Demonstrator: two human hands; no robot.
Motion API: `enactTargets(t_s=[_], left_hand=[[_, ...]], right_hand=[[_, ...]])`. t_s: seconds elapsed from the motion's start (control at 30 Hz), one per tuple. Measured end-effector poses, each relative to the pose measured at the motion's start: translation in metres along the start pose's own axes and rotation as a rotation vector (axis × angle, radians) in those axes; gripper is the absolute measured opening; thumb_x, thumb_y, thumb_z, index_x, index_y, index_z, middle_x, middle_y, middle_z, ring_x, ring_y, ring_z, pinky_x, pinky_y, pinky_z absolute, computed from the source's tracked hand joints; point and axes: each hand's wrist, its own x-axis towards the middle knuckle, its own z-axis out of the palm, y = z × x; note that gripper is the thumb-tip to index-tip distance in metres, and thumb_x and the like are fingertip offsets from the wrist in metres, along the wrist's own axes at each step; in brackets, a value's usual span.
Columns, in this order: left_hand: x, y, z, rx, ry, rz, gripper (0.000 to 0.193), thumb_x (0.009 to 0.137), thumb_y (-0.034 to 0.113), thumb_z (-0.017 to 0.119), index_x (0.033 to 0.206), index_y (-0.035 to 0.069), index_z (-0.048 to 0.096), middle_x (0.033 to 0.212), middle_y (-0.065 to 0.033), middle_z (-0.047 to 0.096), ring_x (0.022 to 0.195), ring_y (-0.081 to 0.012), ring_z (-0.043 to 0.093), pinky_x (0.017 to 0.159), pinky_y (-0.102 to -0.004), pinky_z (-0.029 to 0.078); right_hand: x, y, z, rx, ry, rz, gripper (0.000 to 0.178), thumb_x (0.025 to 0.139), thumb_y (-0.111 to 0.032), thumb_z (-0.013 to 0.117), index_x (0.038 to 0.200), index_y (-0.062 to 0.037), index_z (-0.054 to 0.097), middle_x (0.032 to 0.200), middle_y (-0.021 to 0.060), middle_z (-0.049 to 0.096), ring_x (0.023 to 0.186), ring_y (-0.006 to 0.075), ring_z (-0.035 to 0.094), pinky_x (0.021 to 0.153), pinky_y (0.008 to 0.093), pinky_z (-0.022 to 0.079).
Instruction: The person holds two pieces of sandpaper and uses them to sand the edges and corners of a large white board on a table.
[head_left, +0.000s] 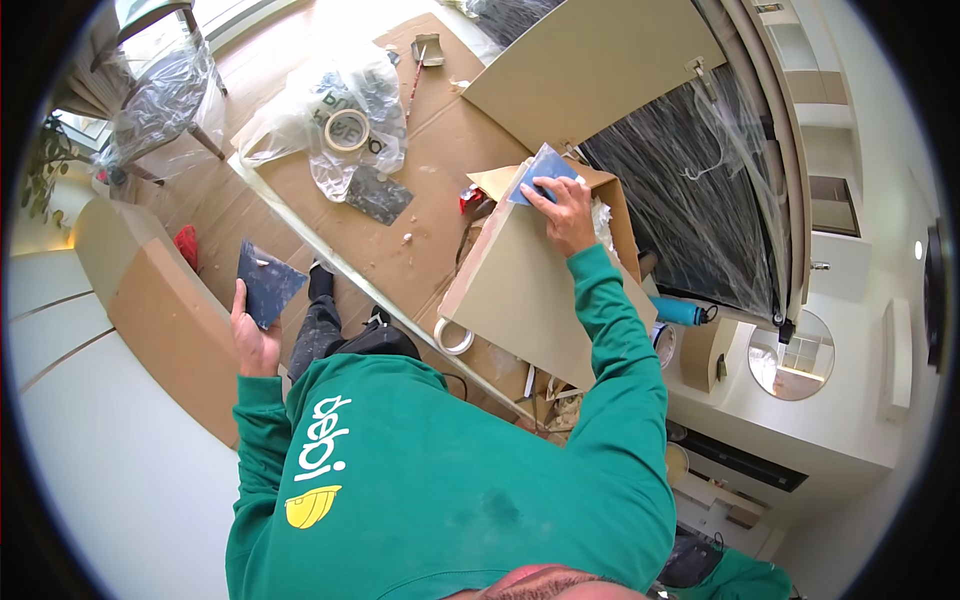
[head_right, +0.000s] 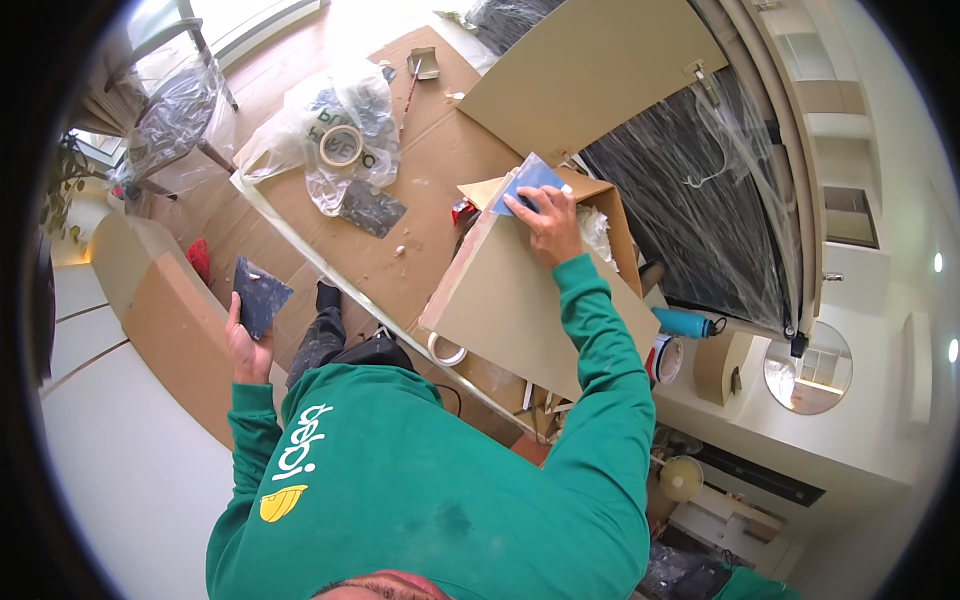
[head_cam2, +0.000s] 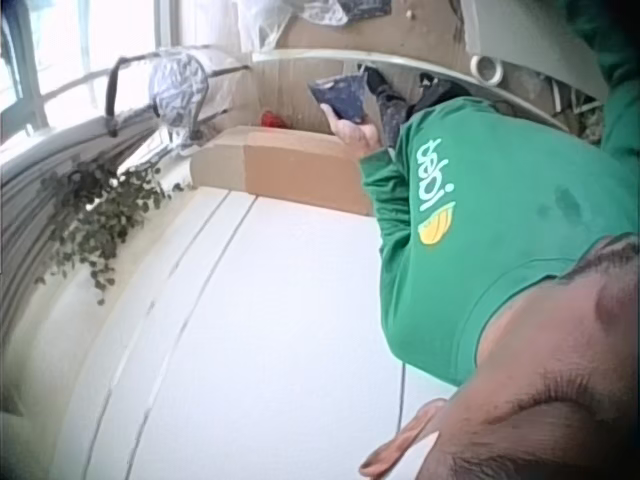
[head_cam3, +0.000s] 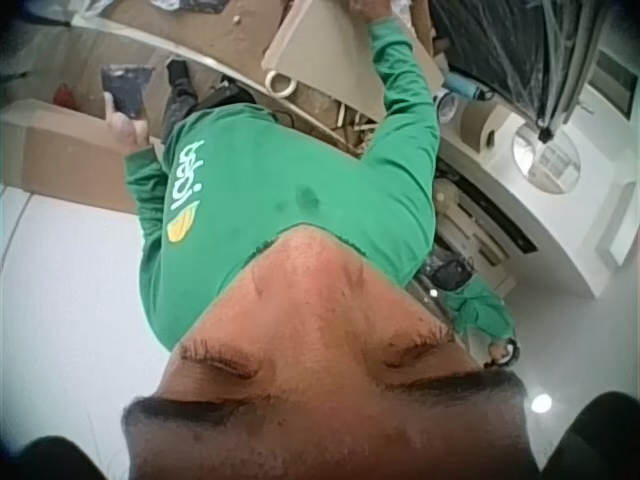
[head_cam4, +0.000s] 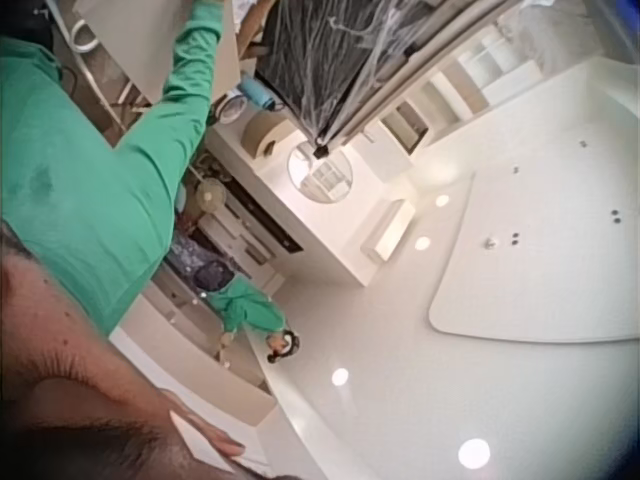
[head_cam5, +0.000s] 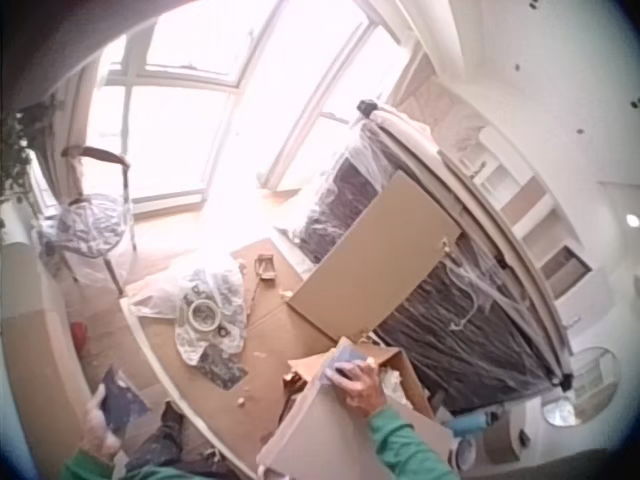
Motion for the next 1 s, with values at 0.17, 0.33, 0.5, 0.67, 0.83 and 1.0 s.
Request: enactTargets(t_s=[0.17,0.33,0.5,0.67,0.83,1.0], left_hand=[[0.007,-0.001,-0.002,-0.018,-0.078,-0.029,0.03,0.103,0.025,0.054,0.123,0.003,0.063,0.117,-0.0083,0.071,0.103,-0.019,0.07,0.092,-0.0325,0.056],[0.008,0.002,0.005,-0.011,-0.053,-0.011,0.03,0.103,0.025,0.055,0.122,0.004,0.063,0.116,-0.0077,0.071,0.1,-0.0183,0.07,0.09,-0.0318,0.057],[0.013,0.002,-0.005,-0.008,-0.058,-0.033,0.03,0.103,0.025,0.054,0.122,0.003,0.063,0.117,-0.0081,0.071,0.102,-0.0195,0.07,0.092,-0.0331,0.057],[0.012,0.0,0.002,-0.003,-0.066,-0.032,0.03,0.103,0.025,0.054,0.122,0.003,0.063,0.116,-0.0082,0.071,0.102,-0.0201,0.07,0.092,-0.0341,0.057],[0.01,0.003,0.003,0.01,-0.028,-0.018,0.029,0.103,0.026,0.055,0.12,0.005,0.064,0.115,-0.006,0.071,0.099,-0.0174,0.07,0.089,-0.0311,0.056],[0.011,0.003,0.001,0.014,0.008,-0.019,0.029,0.103,0.027,0.055,0.12,0.005,0.064,0.114,-0.0051,0.071,0.098,-0.0162,0.07,0.088,-0.0298,0.056]], right_hand=[[0.006,0.007,0.01,0.009,-0.011,-0.017,0.054,0.078,0.003,0.058,0.123,-0.0234,0.069,0.122,-0.0017,0.059,0.111,0.0234,0.052,0.099,0.043,0.036],[-0.007,0.012,0.009,-0.029,-0.017,-0.008,0.053,0.079,0.001,0.057,0.125,-0.0243,0.069,0.122,-0.0018,0.059,0.111,0.023,0.052,0.1,0.044,0.036],[0.007,0.013,0.001,-0.031,-0.002,-0.01,0.053,0.08,0.0,0.056,0.125,-0.0246,0.068,0.122,-0.0018,0.059,0.111,0.0228,0.052,0.097,0.0424,0.036],[0.008,0.013,0.013,-0.019,-0.004,-0.033,0.053,0.08,0.001,0.058,0.125,-0.0244,0.068,0.123,-0.0013,0.059,0.113,0.0226,0.052,0.097,0.0407,0.036],[0.002,0.017,0.008,-0.016,-0.005,-0.02,0.053,0.079,0.002,0.058,0.123,-0.0238,0.069,0.123,-0.0005,0.059,0.112,0.0234,0.052,0.098,0.0414,0.037],[0.009,0.025,0.008,-0.018,0.028,0.004,0.052,0.079,0.003,0.058,0.122,-0.0229,0.07,0.123,-0.0002,0.058,0.111,0.0239,0.052,0.097,0.0414,0.038]])
